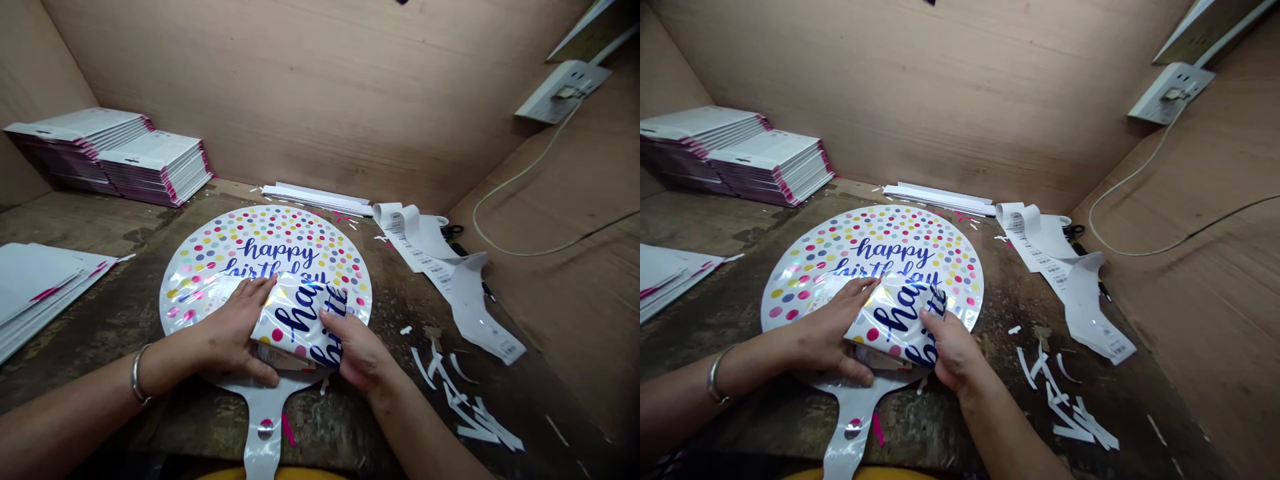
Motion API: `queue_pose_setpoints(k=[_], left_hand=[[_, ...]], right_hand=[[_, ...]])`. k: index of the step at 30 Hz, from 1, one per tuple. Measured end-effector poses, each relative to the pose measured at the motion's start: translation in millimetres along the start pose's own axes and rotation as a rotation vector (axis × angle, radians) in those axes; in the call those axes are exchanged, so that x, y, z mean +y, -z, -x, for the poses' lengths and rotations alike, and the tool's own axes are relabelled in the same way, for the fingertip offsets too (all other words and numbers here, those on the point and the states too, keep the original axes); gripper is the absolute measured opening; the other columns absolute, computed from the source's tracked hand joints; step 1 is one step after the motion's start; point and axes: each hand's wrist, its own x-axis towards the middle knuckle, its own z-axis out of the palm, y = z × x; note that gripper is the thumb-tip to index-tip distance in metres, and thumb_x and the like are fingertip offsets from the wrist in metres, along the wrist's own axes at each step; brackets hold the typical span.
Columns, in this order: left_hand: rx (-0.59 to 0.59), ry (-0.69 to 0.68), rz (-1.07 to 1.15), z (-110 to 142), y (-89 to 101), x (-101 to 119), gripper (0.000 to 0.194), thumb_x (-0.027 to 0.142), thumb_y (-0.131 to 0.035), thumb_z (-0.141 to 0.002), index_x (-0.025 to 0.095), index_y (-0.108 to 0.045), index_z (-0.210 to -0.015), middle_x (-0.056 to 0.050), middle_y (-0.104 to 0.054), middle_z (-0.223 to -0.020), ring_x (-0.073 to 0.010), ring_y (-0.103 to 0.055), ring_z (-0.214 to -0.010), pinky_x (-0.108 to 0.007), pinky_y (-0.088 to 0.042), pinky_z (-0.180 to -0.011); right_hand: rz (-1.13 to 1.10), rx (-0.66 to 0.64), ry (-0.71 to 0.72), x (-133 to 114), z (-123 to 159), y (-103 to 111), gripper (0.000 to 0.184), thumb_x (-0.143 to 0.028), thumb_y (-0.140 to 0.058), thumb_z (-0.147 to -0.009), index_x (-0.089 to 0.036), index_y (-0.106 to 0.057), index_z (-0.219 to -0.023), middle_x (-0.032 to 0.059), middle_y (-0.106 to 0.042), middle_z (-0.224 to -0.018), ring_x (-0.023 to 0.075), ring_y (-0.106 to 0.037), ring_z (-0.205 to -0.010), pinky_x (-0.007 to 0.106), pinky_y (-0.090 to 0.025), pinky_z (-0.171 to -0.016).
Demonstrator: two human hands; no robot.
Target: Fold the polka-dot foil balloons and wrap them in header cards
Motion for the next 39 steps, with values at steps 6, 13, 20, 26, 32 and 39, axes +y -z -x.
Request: queue_pose_setpoints(k=[6,13,20,26,32,39], left_hand=[[0.095,-0.034,-0.051,-5,4.2,3,0.118,0.067,-0.073,-0.044,0.021,-0.026,-0.143,-0.017,-0.032,-0.141,-0.0430,-0.023,-0.131,-0.059,-0.009,-0.108],[0.103,-0.014,-0.096,-3,6.7,1,0.118,0.062,-0.073,-0.048,0.024,-0.017,-0.145,-0.017,-0.026,-0.142,-0.0430,-0.020,-0.132,-0.060,-0.011,-0.107],[0.074,-0.029,-0.073,-4,3.8,6,0.121,0.064,-0.074,-0.046,0.024,-0.017,-0.145,-0.018,-0.026,-0.143,-0.0439,-0.018,-0.133,-0.061,-0.008,-0.107],[0.094,-0.034,-0.094,-3,-0.1,5,0.121,0.061,-0.074,-0.048,0.024,-0.015,-0.146,-0.018,-0.027,-0.142,-0.0445,-0.018,-0.132,-0.062,-0.008,-0.106],[0.048,-0.071,-0.093,-3,1.2,11,0.124,0.062,-0.076,-0.045,0.023,-0.016,-0.146,-0.020,-0.026,-0.143,-0.0430,-0.018,-0.133,-0.061,-0.009,-0.107],[-0.019,-0.155,-0.056,-6,8.0,14,0.123,0.062,-0.078,-0.043,0.026,-0.020,-0.146,-0.020,-0.023,-0.148,-0.0443,-0.018,-0.135,-0.063,-0.010,-0.106]], right_hand=[[0.029,0.056,0.053,-20,12,15,0.045,-0.024,-0.072,-0.071,-0.014,-0.059,-0.113,0.0113,-0.072,-0.100,0.0278,-0.066,-0.097,0.049,-0.049,-0.090],[0.302,0.181,0.069,-55,24,53,0.035,-0.028,-0.075,-0.067,-0.016,-0.067,-0.098,0.0078,-0.075,-0.084,0.0257,-0.070,-0.077,0.043,-0.056,-0.076],[0.412,0.112,-0.025,-32,13,42,0.032,-0.032,-0.075,-0.066,-0.014,-0.066,-0.091,0.0080,-0.074,-0.079,0.0236,-0.069,-0.069,0.035,-0.054,-0.064],[0.541,0.001,0.146,-33,12,35,0.027,-0.036,-0.071,-0.070,-0.016,-0.059,-0.084,0.0002,-0.069,-0.069,0.0124,-0.064,-0.060,0.022,-0.051,-0.055],[0.996,0.032,0.022,-16,-4,26,0.019,-0.030,-0.053,-0.078,-0.018,-0.051,-0.064,-0.0049,-0.054,-0.044,0.0086,-0.046,-0.031,0.019,-0.036,-0.030],[1.364,0.099,0.468,-25,-1,22,0.019,-0.027,-0.051,-0.082,-0.016,-0.066,-0.077,0.0070,-0.069,-0.077,0.0201,-0.064,-0.073,0.032,-0.051,-0.065]])
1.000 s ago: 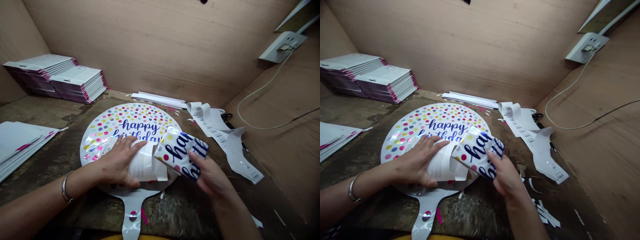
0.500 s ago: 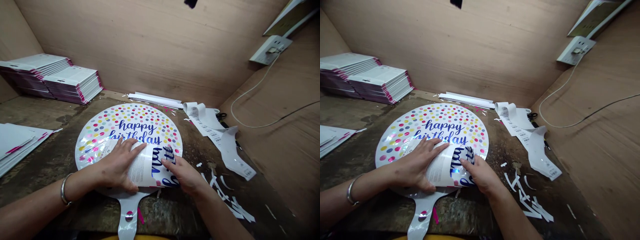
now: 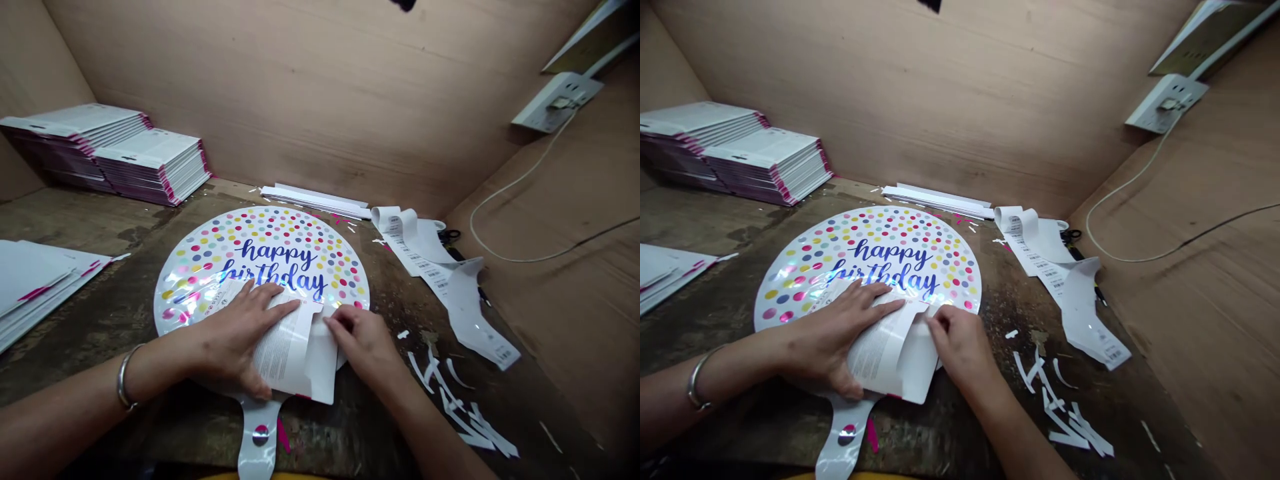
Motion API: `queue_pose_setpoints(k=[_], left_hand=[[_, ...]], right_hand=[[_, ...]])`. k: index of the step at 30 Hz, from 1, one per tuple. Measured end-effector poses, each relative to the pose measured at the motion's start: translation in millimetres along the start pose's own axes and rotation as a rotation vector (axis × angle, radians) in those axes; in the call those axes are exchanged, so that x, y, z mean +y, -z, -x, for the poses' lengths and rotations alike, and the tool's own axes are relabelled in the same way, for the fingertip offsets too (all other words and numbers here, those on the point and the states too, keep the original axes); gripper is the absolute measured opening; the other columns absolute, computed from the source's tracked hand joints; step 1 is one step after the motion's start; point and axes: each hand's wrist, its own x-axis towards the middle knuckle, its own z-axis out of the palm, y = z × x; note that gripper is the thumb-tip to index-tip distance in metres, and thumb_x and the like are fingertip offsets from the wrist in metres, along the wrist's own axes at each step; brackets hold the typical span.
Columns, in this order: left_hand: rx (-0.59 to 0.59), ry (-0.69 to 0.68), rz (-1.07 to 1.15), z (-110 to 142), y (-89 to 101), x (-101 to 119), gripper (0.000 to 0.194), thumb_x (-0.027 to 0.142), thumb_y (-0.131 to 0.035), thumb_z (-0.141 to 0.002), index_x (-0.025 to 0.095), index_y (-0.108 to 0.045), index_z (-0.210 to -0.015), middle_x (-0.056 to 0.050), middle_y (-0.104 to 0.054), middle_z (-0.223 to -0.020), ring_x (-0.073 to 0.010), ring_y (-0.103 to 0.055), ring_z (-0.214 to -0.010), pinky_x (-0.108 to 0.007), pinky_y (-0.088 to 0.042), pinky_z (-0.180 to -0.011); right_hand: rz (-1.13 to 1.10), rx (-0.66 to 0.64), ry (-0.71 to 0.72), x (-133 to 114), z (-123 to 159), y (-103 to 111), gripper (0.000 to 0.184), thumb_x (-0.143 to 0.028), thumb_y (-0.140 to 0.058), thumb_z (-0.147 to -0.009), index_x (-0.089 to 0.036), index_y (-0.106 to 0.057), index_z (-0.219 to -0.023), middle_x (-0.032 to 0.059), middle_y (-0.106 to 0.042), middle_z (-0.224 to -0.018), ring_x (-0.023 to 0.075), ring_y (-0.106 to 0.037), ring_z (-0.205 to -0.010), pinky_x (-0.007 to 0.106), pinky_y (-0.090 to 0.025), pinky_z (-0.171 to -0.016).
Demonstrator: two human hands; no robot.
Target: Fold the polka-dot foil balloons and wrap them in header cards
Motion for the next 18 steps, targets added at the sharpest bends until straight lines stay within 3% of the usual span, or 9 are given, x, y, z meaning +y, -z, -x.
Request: queue_pose_setpoints(k=[2,3,4,6,8,11,14,18], left_hand=[[-0.060,-0.064,0.002,2,4.5,-4,0.107,0.063,-0.075,-0.053,0.031,-0.027,-0.143,-0.016,-0.020,-0.151,-0.0442,-0.015,-0.136,-0.065,-0.009,-0.105],[-0.079,-0.097,-0.006,3,6.6,-6,0.091,0.059,-0.071,-0.062,0.034,-0.032,-0.141,-0.012,-0.020,-0.152,-0.0430,-0.013,-0.137,-0.067,-0.008,-0.104],[-0.082,-0.118,-0.020,5,8.3,-8,0.072,0.053,-0.066,-0.072,0.038,-0.037,-0.137,-0.008,-0.023,-0.152,-0.0411,-0.013,-0.137,-0.068,-0.006,-0.104],[-0.041,-0.105,-0.049,10,8.8,-10,0.045,0.036,-0.054,-0.086,0.041,-0.046,-0.130,-0.002,-0.033,-0.148,-0.0370,-0.016,-0.138,-0.069,-0.003,-0.103],[0.012,-0.041,-0.038,16,4.8,-10,0.041,0.033,-0.050,-0.089,0.039,-0.047,-0.130,-0.002,-0.039,-0.144,-0.0356,-0.022,-0.137,-0.069,-0.005,-0.103],[0.053,0.036,0.032,22,-7.6,-8,0.050,0.041,-0.054,-0.086,0.033,-0.043,-0.134,-0.005,-0.038,-0.145,-0.0361,-0.024,-0.136,-0.068,-0.013,-0.104],[0.105,0.050,0.061,22,-20.0,-6,0.045,0.037,-0.054,-0.087,0.029,-0.048,-0.131,-0.006,-0.041,-0.143,-0.0335,-0.026,-0.136,-0.063,-0.019,-0.106],[0.225,0.095,0.085,25,-28.3,-8,0.038,0.033,-0.056,-0.086,0.024,-0.056,-0.123,-0.007,-0.052,-0.134,-0.0296,-0.037,-0.131,-0.053,-0.028,-0.106]], right_hand=[[0.236,0.112,0.267,9,3,5,0.026,-0.022,-0.048,-0.086,-0.018,-0.067,-0.102,0.0112,-0.065,-0.112,0.0265,-0.057,-0.107,0.042,-0.046,-0.089],[0.329,0.104,0.375,13,6,3,0.032,-0.019,-0.046,-0.086,-0.019,-0.063,-0.113,0.0112,-0.059,-0.125,0.0277,-0.049,-0.119,0.045,-0.041,-0.097],[0.388,0.064,0.435,16,9,0,0.037,-0.017,-0.046,-0.086,-0.018,-0.059,-0.121,0.0112,-0.053,-0.132,0.0283,-0.042,-0.126,0.047,-0.038,-0.101],[0.458,0.020,0.449,18,19,-10,0.039,-0.015,-0.047,-0.086,-0.016,-0.056,-0.125,0.0122,-0.052,-0.133,0.0290,-0.042,-0.125,0.047,-0.039,-0.101],[0.468,0.055,0.426,12,27,-18,0.033,-0.015,-0.047,-0.087,-0.015,-0.060,-0.118,0.0124,-0.061,-0.122,0.0281,-0.052,-0.111,0.046,-0.045,-0.094],[0.382,0.133,0.454,0,30,-20,0.023,-0.015,-0.046,-0.089,-0.017,-0.066,-0.100,0.0095,-0.068,-0.097,0.0229,-0.059,-0.088,0.041,-0.051,-0.080],[0.307,0.167,0.524,-3,21,-21,0.019,-0.015,-0.049,-0.088,-0.018,-0.064,-0.098,0.0097,-0.065,-0.100,0.0218,-0.057,-0.093,0.037,-0.050,-0.082],[0.313,0.063,0.586,4,16,-32,0.016,-0.012,-0.050,-0.086,-0.018,-0.064,-0.091,0.0084,-0.064,-0.094,0.0214,-0.055,-0.091,0.036,-0.048,-0.081]])
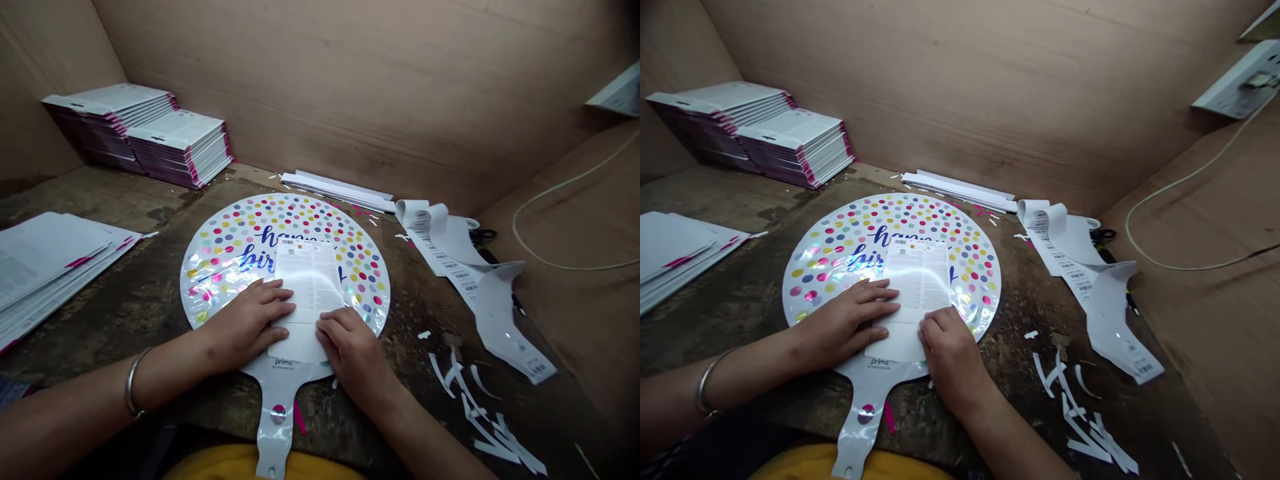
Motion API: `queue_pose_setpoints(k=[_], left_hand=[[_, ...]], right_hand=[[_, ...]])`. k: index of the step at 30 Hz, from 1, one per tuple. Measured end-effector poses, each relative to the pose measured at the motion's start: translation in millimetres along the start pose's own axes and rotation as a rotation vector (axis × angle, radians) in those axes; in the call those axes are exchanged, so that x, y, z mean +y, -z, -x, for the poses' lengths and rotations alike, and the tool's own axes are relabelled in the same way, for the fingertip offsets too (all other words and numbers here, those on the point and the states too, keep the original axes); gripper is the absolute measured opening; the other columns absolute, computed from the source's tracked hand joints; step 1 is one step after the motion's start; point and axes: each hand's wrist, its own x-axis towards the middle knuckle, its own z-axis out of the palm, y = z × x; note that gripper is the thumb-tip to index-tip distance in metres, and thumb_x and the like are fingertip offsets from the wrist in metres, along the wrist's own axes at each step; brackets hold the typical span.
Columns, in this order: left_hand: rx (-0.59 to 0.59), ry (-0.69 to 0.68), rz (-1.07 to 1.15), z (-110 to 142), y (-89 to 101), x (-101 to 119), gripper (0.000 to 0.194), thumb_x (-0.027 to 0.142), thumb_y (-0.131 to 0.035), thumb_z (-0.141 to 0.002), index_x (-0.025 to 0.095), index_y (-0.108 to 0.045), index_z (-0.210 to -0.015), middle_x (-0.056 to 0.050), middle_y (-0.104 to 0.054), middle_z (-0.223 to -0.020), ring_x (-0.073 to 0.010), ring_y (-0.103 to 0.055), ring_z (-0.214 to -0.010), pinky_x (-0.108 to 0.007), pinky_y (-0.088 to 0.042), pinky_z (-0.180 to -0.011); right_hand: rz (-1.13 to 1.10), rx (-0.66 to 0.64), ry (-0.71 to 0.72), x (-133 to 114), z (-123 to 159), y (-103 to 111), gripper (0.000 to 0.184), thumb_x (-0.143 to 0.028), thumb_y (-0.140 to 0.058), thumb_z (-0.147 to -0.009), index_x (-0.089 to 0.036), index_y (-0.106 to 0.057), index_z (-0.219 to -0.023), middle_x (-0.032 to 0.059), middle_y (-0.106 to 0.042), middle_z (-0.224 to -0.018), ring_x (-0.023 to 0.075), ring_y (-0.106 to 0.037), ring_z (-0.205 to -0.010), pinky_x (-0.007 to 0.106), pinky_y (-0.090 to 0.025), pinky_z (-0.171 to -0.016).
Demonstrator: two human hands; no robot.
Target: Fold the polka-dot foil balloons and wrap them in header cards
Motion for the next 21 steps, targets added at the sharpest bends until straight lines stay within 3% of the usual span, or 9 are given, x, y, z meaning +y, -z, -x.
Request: queue_pose_setpoints(k=[5,8,12,18,21], left_hand=[[0.040,0.055,0.013,8,-1.1,-1,0.034,0.037,-0.057,-0.086,0.026,-0.059,-0.118,-0.004,-0.057,-0.129,-0.0288,-0.040,-0.129,-0.054,-0.027,-0.106],[0.051,0.058,-0.001,8,-1.3,4,0.034,0.035,-0.058,-0.085,0.024,-0.061,-0.117,-0.005,-0.057,-0.129,-0.0300,-0.040,-0.129,-0.054,-0.028,-0.106],[0.051,0.068,0.006,5,-0.9,9,0.035,0.031,-0.058,-0.084,0.020,-0.062,-0.117,-0.008,-0.057,-0.128,-0.0306,-0.042,-0.127,-0.052,-0.032,-0.105],[0.060,0.067,0.017,3,0.4,10,0.032,0.030,-0.058,-0.085,0.018,-0.063,-0.114,-0.008,-0.058,-0.127,-0.0300,-0.043,-0.126,-0.048,-0.034,-0.105],[0.047,0.076,0.008,3,1.9,11,0.031,0.030,-0.059,-0.084,0.018,-0.064,-0.112,-0.008,-0.059,-0.126,-0.0304,-0.044,-0.125,-0.049,-0.033,-0.105]], right_hand=[[-0.016,-0.044,-0.066,-7,-7,2,0.014,-0.012,-0.049,-0.087,-0.018,-0.059,-0.078,0.0056,-0.060,-0.080,0.0190,-0.054,-0.078,0.033,-0.046,-0.071],[-0.103,-0.039,-0.102,-9,-23,1,0.008,-0.013,-0.052,-0.085,-0.019,-0.057,-0.081,0.0046,-0.057,-0.083,0.0178,-0.054,-0.080,0.030,-0.045,-0.070],[-0.186,-0.136,-0.096,-8,-32,-11,0.008,-0.012,-0.055,-0.082,-0.019,-0.056,-0.078,0.0029,-0.055,-0.083,0.0158,-0.054,-0.078,0.027,-0.045,-0.069],[-0.170,-0.147,-0.081,-6,-29,-17,0.018,-0.013,-0.052,-0.084,-0.020,-0.060,-0.099,0.0047,-0.054,-0.094,0.0152,-0.055,-0.082,0.027,-0.047,-0.073],[-0.162,-0.144,-0.024,-7,-27,-16,0.017,-0.015,-0.047,-0.088,-0.020,-0.061,-0.097,0.0058,-0.054,-0.096,0.0152,-0.055,-0.084,0.027,-0.048,-0.072]])
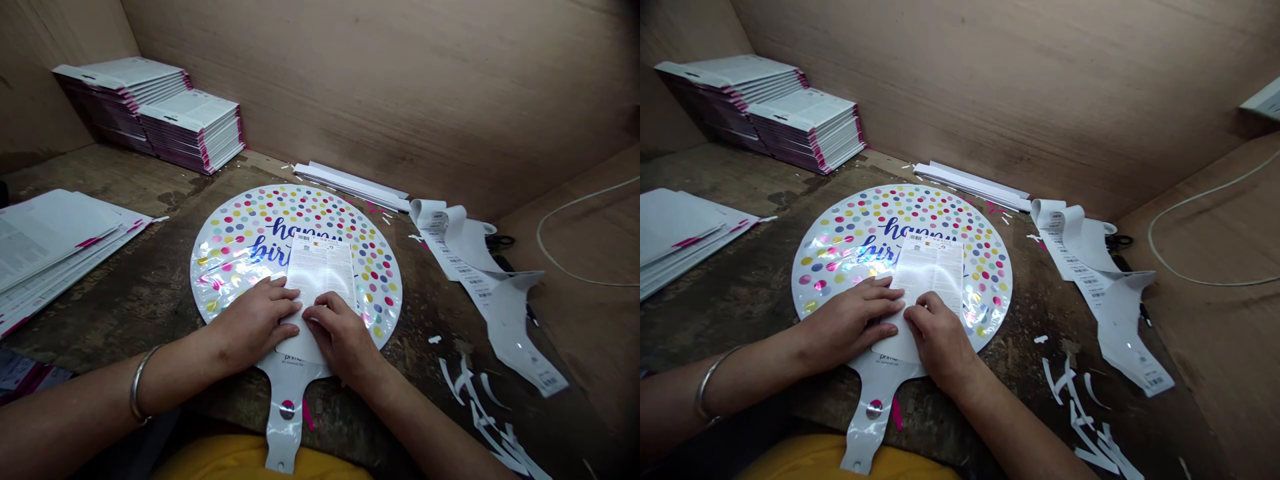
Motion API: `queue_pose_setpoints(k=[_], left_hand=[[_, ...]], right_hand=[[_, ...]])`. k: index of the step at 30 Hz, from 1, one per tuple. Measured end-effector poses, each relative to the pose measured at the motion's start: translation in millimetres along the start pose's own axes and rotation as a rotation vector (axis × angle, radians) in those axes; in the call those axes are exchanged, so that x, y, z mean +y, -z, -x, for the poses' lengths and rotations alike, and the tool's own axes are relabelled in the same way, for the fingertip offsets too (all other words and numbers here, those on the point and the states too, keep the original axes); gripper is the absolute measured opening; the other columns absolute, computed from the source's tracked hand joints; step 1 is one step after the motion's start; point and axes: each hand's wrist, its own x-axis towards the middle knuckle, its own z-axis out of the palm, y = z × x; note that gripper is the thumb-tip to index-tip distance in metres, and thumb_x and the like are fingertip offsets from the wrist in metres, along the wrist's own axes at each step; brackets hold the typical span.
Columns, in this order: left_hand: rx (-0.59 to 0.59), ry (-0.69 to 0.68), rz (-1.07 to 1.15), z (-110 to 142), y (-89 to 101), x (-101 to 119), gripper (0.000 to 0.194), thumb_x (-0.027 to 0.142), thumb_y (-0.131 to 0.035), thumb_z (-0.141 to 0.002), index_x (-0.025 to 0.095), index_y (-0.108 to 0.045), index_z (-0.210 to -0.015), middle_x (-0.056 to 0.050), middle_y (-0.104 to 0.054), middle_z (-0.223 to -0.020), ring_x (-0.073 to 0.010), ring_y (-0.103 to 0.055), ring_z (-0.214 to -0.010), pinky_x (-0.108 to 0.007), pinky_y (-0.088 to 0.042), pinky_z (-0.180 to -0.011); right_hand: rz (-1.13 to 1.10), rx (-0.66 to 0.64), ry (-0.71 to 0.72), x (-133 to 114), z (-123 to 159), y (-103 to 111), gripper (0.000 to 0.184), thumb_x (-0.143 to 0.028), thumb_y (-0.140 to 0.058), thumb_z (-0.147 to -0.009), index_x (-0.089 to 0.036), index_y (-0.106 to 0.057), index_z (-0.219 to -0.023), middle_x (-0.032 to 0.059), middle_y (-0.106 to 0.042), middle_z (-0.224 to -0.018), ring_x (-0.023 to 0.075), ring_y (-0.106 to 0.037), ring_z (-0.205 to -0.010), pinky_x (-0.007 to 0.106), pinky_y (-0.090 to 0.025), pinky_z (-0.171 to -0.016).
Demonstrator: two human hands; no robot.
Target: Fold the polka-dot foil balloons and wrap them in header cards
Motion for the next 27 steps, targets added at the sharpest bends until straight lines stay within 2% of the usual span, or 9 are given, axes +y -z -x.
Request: queue_pose_setpoints(k=[6,11,18,23,27], left_hand=[[-0.023,-0.007,-0.021,1,0.5,1,0.033,0.032,-0.060,-0.084,0.020,-0.063,-0.114,-0.007,-0.059,-0.127,-0.0308,-0.043,-0.126,-0.050,-0.033,-0.105],[-0.038,-0.002,-0.039,0,1.6,1,0.033,0.033,-0.059,-0.085,0.020,-0.063,-0.114,-0.007,-0.058,-0.128,-0.0308,-0.043,-0.126,-0.052,-0.031,-0.105],[-0.052,0.010,-0.038,1,2.5,3,0.034,0.034,-0.059,-0.084,0.021,-0.062,-0.116,-0.007,-0.058,-0.128,-0.0313,-0.043,-0.126,-0.053,-0.031,-0.104],[-0.040,0.001,-0.031,1,2.8,3,0.033,0.033,-0.060,-0.083,0.020,-0.063,-0.114,-0.009,-0.059,-0.126,-0.0311,-0.046,-0.124,-0.053,-0.031,-0.104],[-0.051,0.004,-0.032,0,3.5,3,0.034,0.034,-0.059,-0.084,0.021,-0.062,-0.115,-0.008,-0.058,-0.127,-0.0320,-0.045,-0.125,-0.055,-0.030,-0.104]], right_hand=[[-0.087,-0.029,0.037,4,3,4,0.013,-0.010,-0.049,-0.084,-0.020,-0.057,-0.086,0.0045,-0.053,-0.096,0.0141,-0.055,-0.084,0.026,-0.049,-0.074],[-0.038,-0.008,0.060,6,5,2,0.022,-0.013,-0.046,-0.088,-0.018,-0.058,-0.106,0.0078,-0.054,-0.103,0.0160,-0.056,-0.091,0.027,-0.049,-0.079],[-0.052,-0.023,0.146,9,11,9,0.015,-0.013,-0.047,-0.088,-0.018,-0.061,-0.089,0.0064,-0.055,-0.097,0.0139,-0.056,-0.084,0.025,-0.049,-0.073],[-0.058,0.038,0.093,12,3,7,0.020,-0.015,-0.048,-0.088,-0.021,-0.061,-0.102,0.0063,-0.057,-0.098,0.0150,-0.057,-0.088,0.027,-0.050,-0.076],[-0.048,-0.032,0.156,11,6,6,0.016,-0.017,-0.047,-0.089,-0.020,-0.062,-0.092,0.0064,-0.058,-0.097,0.0146,-0.057,-0.086,0.026,-0.049,-0.075]])
